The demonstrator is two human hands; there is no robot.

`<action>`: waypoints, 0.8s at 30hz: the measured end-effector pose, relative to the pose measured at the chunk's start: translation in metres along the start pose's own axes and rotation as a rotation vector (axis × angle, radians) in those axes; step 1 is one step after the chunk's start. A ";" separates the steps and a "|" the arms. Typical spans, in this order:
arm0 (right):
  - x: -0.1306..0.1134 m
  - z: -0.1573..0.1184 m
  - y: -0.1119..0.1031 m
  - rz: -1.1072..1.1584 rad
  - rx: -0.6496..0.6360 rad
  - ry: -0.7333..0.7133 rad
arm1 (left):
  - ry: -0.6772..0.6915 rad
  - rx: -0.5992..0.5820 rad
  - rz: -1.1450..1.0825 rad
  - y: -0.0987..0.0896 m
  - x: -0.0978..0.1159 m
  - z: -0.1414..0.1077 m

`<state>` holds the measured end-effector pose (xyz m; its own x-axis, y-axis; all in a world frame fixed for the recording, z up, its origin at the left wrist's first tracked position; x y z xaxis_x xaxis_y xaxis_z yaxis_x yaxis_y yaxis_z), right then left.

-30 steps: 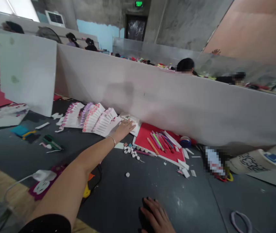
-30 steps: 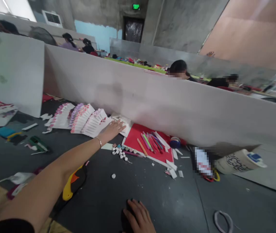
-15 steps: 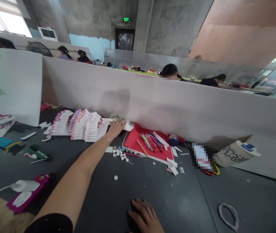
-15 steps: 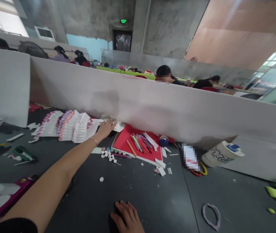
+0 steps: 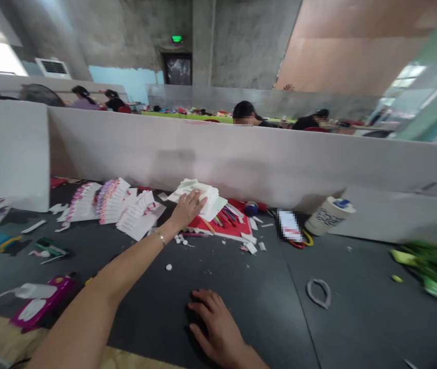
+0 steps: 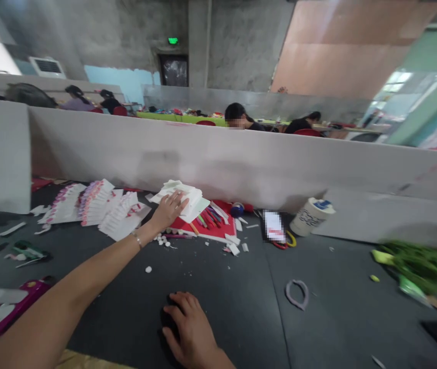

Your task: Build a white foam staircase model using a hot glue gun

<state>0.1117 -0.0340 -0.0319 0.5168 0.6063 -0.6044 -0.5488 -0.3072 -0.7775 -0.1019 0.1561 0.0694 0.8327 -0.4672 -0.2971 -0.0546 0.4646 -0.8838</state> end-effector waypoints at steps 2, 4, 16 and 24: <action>-0.003 0.003 -0.005 0.048 -0.013 0.018 | 0.069 0.036 0.014 -0.013 0.027 0.005; -0.004 0.004 -0.011 0.058 -0.048 0.020 | 0.128 0.056 0.020 -0.024 0.059 0.008; 0.052 -0.107 -0.138 0.107 -0.124 0.165 | 0.100 -0.159 -0.122 -0.027 0.270 -0.016; 0.143 -0.064 -0.181 0.070 0.263 0.238 | 0.097 -0.141 -0.357 -0.036 0.306 -0.034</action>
Point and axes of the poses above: each hand's wrist, its own z-axis towards the middle knuckle, its own y-axis out of the palm, x = y × z, the point moved 3 cm from there along z, towards the middle knuckle, and after that the axes turned 12 degrees about y, right-handed, at the moved point
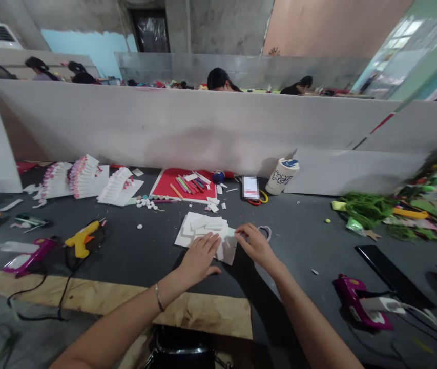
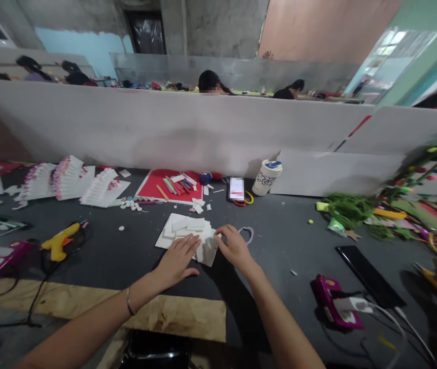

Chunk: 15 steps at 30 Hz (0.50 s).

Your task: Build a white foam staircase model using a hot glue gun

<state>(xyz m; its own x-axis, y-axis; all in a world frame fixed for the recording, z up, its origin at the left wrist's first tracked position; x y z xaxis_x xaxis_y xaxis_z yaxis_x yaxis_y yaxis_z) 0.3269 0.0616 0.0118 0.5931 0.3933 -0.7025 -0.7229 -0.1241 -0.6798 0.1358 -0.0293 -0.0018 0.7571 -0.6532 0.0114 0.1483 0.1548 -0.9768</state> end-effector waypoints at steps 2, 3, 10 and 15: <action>0.001 0.019 0.013 0.012 -0.006 -0.037 | 0.018 0.069 -0.061 -0.004 -0.005 -0.005; 0.000 0.027 0.022 0.015 -0.013 -0.053 | -0.020 0.119 -0.080 -0.007 -0.012 -0.006; 0.002 0.044 0.058 0.030 -0.058 -0.055 | -0.367 0.115 -0.137 -0.001 -0.081 0.006; 0.010 0.019 0.036 0.062 0.019 0.051 | -0.253 0.202 -0.204 0.004 -0.082 -0.007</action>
Point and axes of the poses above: each hand's wrist, its own z-axis towards the middle knuckle, its own y-axis out of the palm, x = y × z, the point moved 3 cm from there along z, towards the middle knuckle, and after that the axes turned 12 degrees about y, right-handed, at the moved point
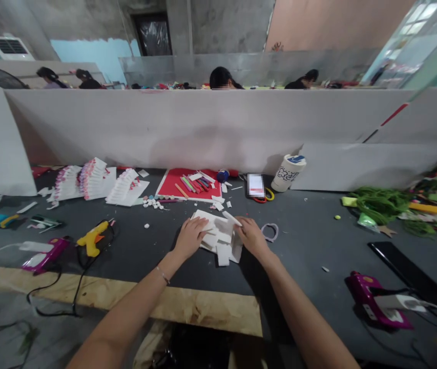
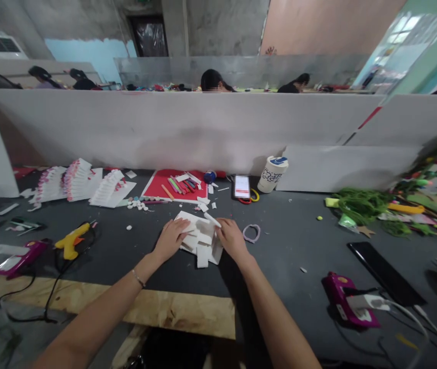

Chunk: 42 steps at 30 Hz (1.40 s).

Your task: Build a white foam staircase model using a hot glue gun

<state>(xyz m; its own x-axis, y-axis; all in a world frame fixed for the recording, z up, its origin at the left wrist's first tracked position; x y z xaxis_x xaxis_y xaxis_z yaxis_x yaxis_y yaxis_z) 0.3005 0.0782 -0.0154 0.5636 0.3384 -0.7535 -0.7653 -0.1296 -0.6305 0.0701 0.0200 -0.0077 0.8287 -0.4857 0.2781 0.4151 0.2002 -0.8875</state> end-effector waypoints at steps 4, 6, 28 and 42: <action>-0.012 -0.043 0.005 0.071 -0.167 0.028 | -0.009 0.136 -0.073 -0.007 -0.006 -0.025; -0.024 -0.057 0.018 0.107 -0.304 -0.007 | -0.001 0.165 -0.112 -0.008 -0.011 -0.033; -0.003 -0.024 0.003 -0.097 -0.133 -0.202 | 0.295 -0.103 -0.169 -0.015 -0.001 -0.021; 0.027 -0.005 0.023 -0.184 0.189 0.117 | -0.165 0.016 0.026 0.007 -0.034 -0.019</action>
Point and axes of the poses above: each hand's wrist, its own z-axis towards the middle knuckle, its own y-axis out of the palm, x = y × z, the point moved 3 cm from there along z, towards the middle knuckle, and after that the axes turned 12 degrees about y, right-handed, at the moved point
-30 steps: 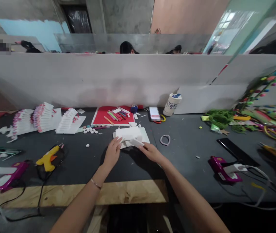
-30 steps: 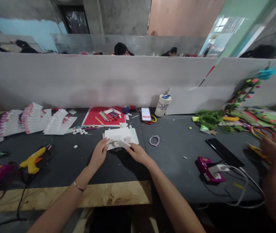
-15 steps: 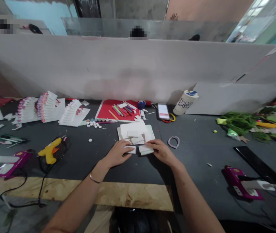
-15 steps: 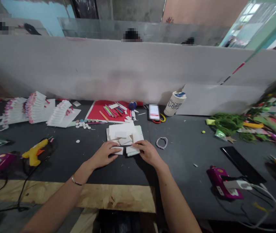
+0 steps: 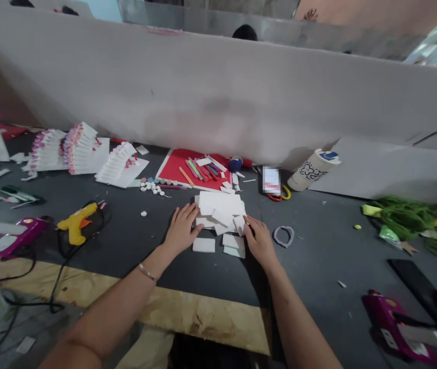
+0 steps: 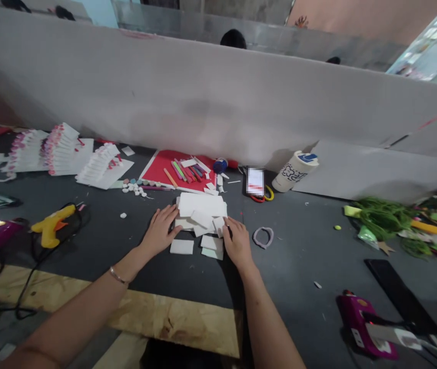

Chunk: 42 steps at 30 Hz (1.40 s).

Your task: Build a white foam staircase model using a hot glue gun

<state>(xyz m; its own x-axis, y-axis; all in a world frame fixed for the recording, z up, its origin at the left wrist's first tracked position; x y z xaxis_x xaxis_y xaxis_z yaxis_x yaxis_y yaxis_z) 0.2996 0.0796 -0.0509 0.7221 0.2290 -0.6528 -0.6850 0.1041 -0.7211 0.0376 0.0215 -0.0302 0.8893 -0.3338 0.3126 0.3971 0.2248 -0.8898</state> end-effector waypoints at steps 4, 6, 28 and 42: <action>0.007 0.000 -0.009 0.055 0.072 0.183 | -0.021 -0.011 -0.069 0.001 -0.004 0.002; 0.007 -0.001 -0.007 0.110 0.061 0.230 | -0.008 -0.017 -0.147 0.002 -0.006 0.003; -0.001 0.050 -0.044 0.904 0.264 0.444 | 0.331 -0.242 -0.079 0.003 0.039 -0.008; -0.039 -0.015 -0.024 0.717 -0.473 0.351 | -0.497 0.351 -1.048 -0.048 0.012 -0.020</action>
<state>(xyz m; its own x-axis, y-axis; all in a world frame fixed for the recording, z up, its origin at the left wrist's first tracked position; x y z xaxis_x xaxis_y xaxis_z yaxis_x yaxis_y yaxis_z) 0.2895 0.0533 -0.0120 0.1822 -0.2285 -0.9563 -0.9239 -0.3725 -0.0871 0.0248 -0.0114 0.0094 0.0585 -0.1322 0.9895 0.9480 0.3181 -0.0136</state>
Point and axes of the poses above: each hand's wrist, its own z-axis towards the middle knuckle, its own y-axis out of the palm, x = y × z, the point moved 3 cm from there along z, towards the middle knuckle, and after that the axes turned 12 degrees about y, right-handed, at the moved point
